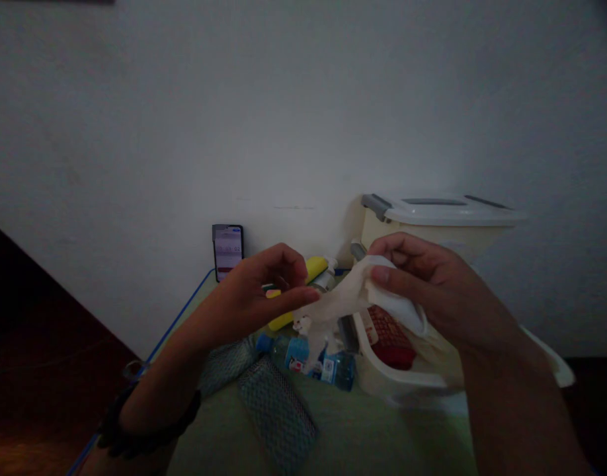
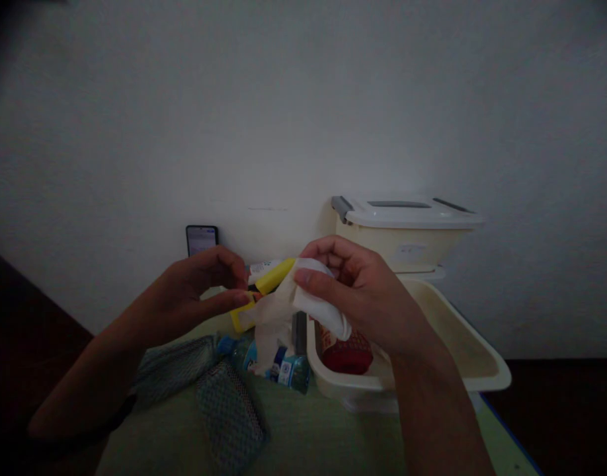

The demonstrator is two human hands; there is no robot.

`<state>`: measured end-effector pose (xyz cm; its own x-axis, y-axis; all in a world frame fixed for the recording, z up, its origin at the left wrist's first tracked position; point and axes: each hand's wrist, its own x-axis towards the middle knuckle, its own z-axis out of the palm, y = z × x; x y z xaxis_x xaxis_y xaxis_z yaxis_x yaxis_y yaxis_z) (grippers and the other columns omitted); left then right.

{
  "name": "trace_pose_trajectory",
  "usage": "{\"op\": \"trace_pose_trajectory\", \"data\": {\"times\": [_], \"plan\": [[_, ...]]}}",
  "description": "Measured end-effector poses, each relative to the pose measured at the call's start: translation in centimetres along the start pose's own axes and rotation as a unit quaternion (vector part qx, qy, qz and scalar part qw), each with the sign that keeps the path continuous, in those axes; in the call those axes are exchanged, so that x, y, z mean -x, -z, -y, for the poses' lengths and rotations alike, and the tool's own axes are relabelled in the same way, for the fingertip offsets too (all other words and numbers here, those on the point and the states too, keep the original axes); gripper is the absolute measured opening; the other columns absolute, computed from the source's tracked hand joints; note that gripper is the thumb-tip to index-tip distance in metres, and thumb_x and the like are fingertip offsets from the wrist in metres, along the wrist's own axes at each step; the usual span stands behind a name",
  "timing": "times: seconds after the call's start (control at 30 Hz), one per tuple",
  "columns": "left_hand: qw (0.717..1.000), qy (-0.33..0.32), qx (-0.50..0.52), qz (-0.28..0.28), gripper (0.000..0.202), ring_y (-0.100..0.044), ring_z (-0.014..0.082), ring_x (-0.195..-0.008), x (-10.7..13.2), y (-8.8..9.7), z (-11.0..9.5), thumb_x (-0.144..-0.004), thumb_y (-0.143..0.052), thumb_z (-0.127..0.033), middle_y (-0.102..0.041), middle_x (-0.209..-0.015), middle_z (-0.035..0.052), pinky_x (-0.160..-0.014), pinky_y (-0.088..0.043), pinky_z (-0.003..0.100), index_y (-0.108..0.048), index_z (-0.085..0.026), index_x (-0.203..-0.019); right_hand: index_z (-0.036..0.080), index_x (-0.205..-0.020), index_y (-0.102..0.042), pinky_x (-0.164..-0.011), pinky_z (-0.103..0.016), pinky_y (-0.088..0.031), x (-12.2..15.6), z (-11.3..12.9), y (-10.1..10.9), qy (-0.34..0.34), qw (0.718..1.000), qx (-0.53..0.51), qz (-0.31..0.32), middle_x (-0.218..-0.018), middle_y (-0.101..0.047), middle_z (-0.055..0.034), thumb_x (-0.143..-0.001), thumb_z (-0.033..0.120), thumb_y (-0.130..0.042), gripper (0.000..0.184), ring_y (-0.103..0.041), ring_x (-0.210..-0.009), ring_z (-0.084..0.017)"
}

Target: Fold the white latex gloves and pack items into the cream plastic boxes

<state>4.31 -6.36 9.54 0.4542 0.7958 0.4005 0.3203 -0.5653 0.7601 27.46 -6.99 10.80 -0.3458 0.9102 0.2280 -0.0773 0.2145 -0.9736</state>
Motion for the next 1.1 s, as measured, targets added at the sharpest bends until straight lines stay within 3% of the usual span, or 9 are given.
{"op": "trace_pose_trajectory", "data": {"times": [0.07,0.17,0.3,0.43,0.67,0.87,1.1], "plan": [[0.999,-0.022,-0.035,0.026,0.025,-0.059,0.0115,-0.080,0.0,-0.3,-0.2,-0.076,-0.069,-0.031,-0.061,-0.089,0.0007,-0.072,-0.049,0.023,-0.055,-0.017,-0.091,0.022,-0.087,-0.059,-0.038,-0.012,-0.041,-0.1,-0.1,-0.4,-0.006,1.000,-0.006,0.020,-0.063,-0.060,0.0052,-0.077,0.028,-0.069,0.016,-0.051,-0.044,-0.004],[0.996,-0.037,-0.068,0.046,0.026,-0.057,0.0109,-0.078,-0.1,-0.7,-0.4,-0.073,-0.072,-0.030,-0.061,-0.087,-0.0002,-0.071,-0.047,0.022,-0.057,-0.017,-0.090,0.023,-0.090,-0.055,-0.038,-0.012,-0.040,-0.2,-0.2,-0.9,-0.006,0.999,-0.016,0.031,-0.063,-0.058,0.0062,-0.078,0.027,-0.068,0.018,-0.052,-0.044,-0.005],[0.995,-0.033,-0.091,0.030,0.011,-0.055,0.0089,-0.071,0.1,-0.8,-0.6,-0.083,-0.061,-0.025,-0.059,-0.076,-0.0020,-0.066,-0.045,0.020,-0.055,-0.016,-0.080,0.026,-0.094,-0.050,-0.038,-0.014,-0.041,-0.2,-0.3,-0.8,0.003,0.998,-0.040,0.042,-0.064,-0.058,0.0071,-0.082,0.027,-0.063,0.018,-0.052,-0.044,-0.006],[0.998,-0.033,-0.053,-0.004,0.011,-0.055,0.0088,-0.072,0.3,-0.2,-0.5,-0.085,-0.056,-0.020,-0.056,-0.081,-0.0019,-0.066,-0.047,0.020,-0.052,-0.017,-0.095,0.025,-0.094,-0.053,-0.053,-0.016,-0.049,-0.3,-0.3,-0.5,0.040,0.997,-0.058,0.035,-0.078,-0.062,0.0045,-0.082,0.021,-0.064,0.017,-0.060,-0.061,-0.007],[0.996,-0.053,-0.067,0.011,0.007,-0.055,0.0091,-0.072,0.5,0.5,-0.7,-0.083,-0.053,-0.011,-0.058,-0.078,-0.0015,-0.065,-0.045,0.018,-0.056,-0.017,-0.084,0.024,-0.092,-0.062,-0.062,-0.015,-0.050,-0.2,-0.4,0.0,0.069,0.997,-0.041,0.008,-0.087,-0.061,0.0031,-0.075,0.014,-0.070,0.021,-0.059,-0.073,-0.007],[0.990,-0.086,-0.060,0.096,0.008,-0.056,0.0141,-0.082,0.7,0.7,-1.8,-0.085,-0.052,-0.019,-0.058,-0.087,0.0042,-0.074,-0.046,0.024,-0.058,-0.015,-0.084,0.022,-0.089,-0.062,-0.061,-0.016,-0.051,-0.3,-0.5,-0.5,0.065,0.997,-0.031,0.026,-0.085,-0.065,0.0020,-0.074,0.013,-0.070,0.020,-0.062,-0.071,-0.008],[0.997,-0.054,-0.027,0.053,0.010,-0.057,0.0134,-0.087,0.2,0.1,-0.9,-0.087,-0.055,-0.026,-0.056,-0.099,0.0042,-0.077,-0.047,0.025,-0.053,-0.017,-0.091,0.023,-0.095,-0.062,-0.063,-0.013,-0.049,-0.1,-0.5,-1.2,0.054,0.994,-0.040,0.083,-0.087,-0.064,0.0034,-0.079,0.011,-0.066,0.020,-0.060,-0.073,-0.005]]}}
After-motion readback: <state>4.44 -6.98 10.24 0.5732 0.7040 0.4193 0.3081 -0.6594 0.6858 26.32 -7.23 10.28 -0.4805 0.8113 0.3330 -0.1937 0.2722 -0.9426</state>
